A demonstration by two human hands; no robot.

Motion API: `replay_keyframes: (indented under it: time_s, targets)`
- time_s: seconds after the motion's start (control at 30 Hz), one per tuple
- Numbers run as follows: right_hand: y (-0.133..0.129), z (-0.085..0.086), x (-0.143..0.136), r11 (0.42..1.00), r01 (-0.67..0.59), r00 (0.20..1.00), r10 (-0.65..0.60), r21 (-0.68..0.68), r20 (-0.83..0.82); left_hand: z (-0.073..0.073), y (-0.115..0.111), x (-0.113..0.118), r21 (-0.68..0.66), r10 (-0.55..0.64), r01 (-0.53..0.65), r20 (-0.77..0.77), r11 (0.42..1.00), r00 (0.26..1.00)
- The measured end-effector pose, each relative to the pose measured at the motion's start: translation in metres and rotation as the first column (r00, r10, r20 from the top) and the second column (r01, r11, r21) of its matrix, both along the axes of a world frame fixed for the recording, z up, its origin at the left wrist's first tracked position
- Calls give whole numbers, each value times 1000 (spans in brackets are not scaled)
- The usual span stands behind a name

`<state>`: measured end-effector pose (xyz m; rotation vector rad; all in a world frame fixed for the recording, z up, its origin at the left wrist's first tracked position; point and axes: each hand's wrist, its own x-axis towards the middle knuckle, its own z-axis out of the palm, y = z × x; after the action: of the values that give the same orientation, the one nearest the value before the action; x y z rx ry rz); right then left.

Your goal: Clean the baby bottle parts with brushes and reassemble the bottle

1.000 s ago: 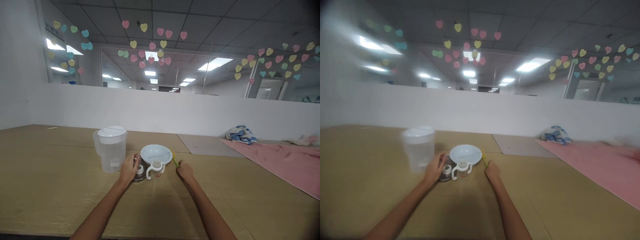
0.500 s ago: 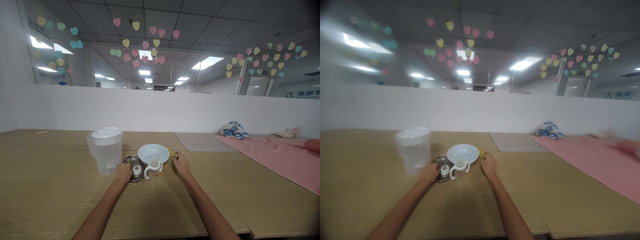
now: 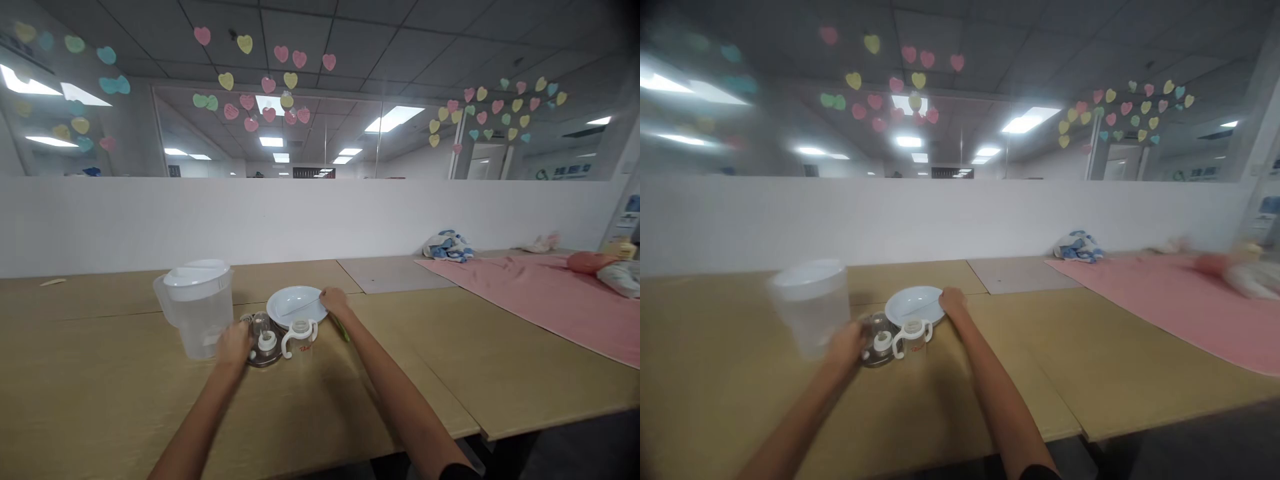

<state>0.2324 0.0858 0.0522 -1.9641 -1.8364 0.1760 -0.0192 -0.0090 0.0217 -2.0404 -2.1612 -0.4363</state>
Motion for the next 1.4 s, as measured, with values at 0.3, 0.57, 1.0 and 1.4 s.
replay_keyframes:
  time_s: [0.3,0.57,1.0,1.4]
  targets:
    - [8,20,-8,968,43,985,0,246,-175,42,13,17,467,-333,129,388,875,859]
    - [-9,65,-25,875,-4,906,208,484,-369,17,38,47,547,-546,212,569,810,615]
    - [-88,123,-15,716,-439,527,695,543,-490,-23,38,51,391,-410,235,459,890,788]
    - [-95,114,-44,664,-544,685,704,513,-186,-21,33,52,400,-486,319,441,859,755]
